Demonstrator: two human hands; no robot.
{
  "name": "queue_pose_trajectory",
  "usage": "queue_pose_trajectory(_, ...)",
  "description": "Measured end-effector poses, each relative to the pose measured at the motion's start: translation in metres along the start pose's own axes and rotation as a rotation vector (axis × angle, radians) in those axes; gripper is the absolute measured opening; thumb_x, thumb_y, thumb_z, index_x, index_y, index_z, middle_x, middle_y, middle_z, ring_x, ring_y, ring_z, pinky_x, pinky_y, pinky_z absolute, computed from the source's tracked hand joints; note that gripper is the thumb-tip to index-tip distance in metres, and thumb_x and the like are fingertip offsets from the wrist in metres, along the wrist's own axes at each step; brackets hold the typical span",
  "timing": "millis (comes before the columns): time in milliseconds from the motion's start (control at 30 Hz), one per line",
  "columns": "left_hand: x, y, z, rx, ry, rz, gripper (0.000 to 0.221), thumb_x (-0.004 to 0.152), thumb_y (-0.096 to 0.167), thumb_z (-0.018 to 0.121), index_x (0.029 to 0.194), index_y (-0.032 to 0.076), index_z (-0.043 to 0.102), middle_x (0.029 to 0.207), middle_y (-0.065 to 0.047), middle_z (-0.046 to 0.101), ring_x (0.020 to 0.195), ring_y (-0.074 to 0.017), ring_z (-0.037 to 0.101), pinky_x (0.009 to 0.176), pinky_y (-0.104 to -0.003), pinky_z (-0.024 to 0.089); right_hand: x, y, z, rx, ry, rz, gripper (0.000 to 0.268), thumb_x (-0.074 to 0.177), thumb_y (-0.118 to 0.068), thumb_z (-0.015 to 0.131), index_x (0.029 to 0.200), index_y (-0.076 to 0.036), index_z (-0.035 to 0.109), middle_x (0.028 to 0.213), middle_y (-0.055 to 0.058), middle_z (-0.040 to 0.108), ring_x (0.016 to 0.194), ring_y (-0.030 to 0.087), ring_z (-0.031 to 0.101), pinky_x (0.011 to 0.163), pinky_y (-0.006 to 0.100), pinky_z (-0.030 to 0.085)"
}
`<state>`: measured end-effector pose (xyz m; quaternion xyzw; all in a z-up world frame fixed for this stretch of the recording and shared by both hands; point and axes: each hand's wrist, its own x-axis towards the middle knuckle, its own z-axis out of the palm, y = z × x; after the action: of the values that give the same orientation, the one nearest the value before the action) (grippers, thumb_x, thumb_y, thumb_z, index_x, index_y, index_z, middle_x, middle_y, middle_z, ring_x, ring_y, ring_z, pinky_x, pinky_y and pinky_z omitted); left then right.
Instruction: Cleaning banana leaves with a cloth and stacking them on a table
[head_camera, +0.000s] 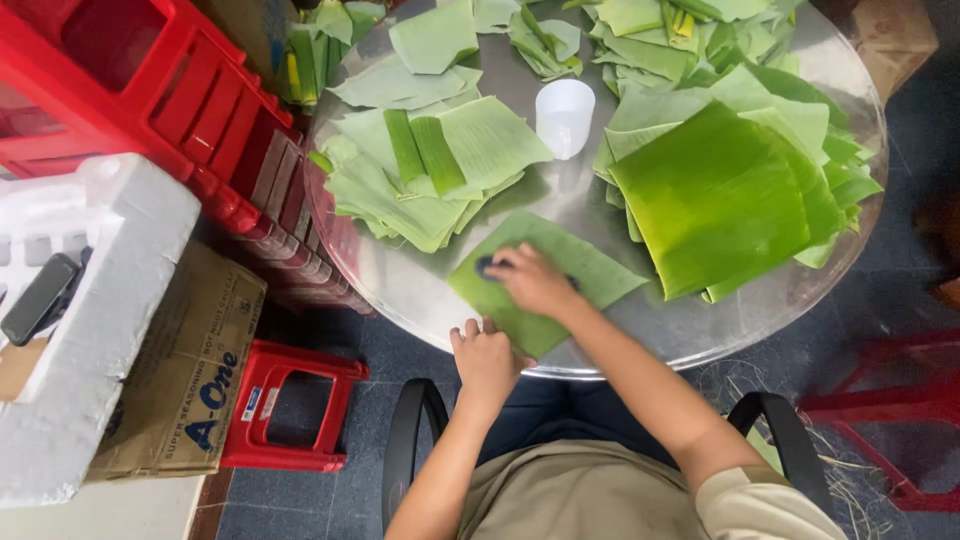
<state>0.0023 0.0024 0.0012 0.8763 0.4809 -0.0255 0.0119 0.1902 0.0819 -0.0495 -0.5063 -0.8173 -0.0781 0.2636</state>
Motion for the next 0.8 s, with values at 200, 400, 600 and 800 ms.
queue_pose_trajectory(200,0.002,0.002,-0.002,-0.002,-0.052,-0.022,0.078,0.075,0.058,0.081,0.129,0.003,0.067,0.137,-0.013,0.064,0.124,-0.0305,0.050,0.110,-0.058,0.029,-0.017,0.078,0.021,-0.272,0.049,0.496,0.036,0.085,-0.019,0.063,0.119,-0.026,0.075,0.116,0.000,0.058,0.106,0.026,0.053,0.083,0.041,0.047)
queue_pose_trajectory(400,-0.002,-0.001,-0.006,-0.055,0.056,0.019,0.074,0.069,0.052,0.089,0.117,0.000,0.071,0.125,-0.016,0.070,0.115,-0.0326,0.056,0.106,-0.058,0.034,0.025,-0.019,-0.025,0.275,0.109,0.610,0.025,0.089,-0.013,0.061,0.110,-0.021,0.072,0.101,0.003,0.059,0.099,0.027,0.061,0.083,0.036,0.050)
queue_pose_trajectory(600,0.000,0.002,-0.008,-0.090,0.000,-0.021,0.059,0.070,0.050,0.087,0.107,0.005,0.077,0.119,-0.011,0.073,0.115,-0.0307,0.054,0.107,-0.058,0.031,0.023,-0.044,0.017,0.108,0.060,-0.024,0.038,0.076,-0.014,0.073,0.114,-0.020,0.075,0.116,0.003,0.059,0.101,0.027,0.057,0.092,0.037,0.048)
queue_pose_trajectory(800,0.001,0.001,0.000,-0.046,0.057,0.001,0.076,0.066,0.055,0.089,0.117,0.001,0.072,0.124,-0.016,0.070,0.115,-0.0318,0.056,0.103,-0.054,0.037,-0.024,0.045,-0.008,-0.188,-0.035,0.200,0.032,0.082,-0.017,0.065,0.112,-0.024,0.077,0.109,-0.007,0.065,0.118,0.019,0.050,0.097,0.036,0.038)
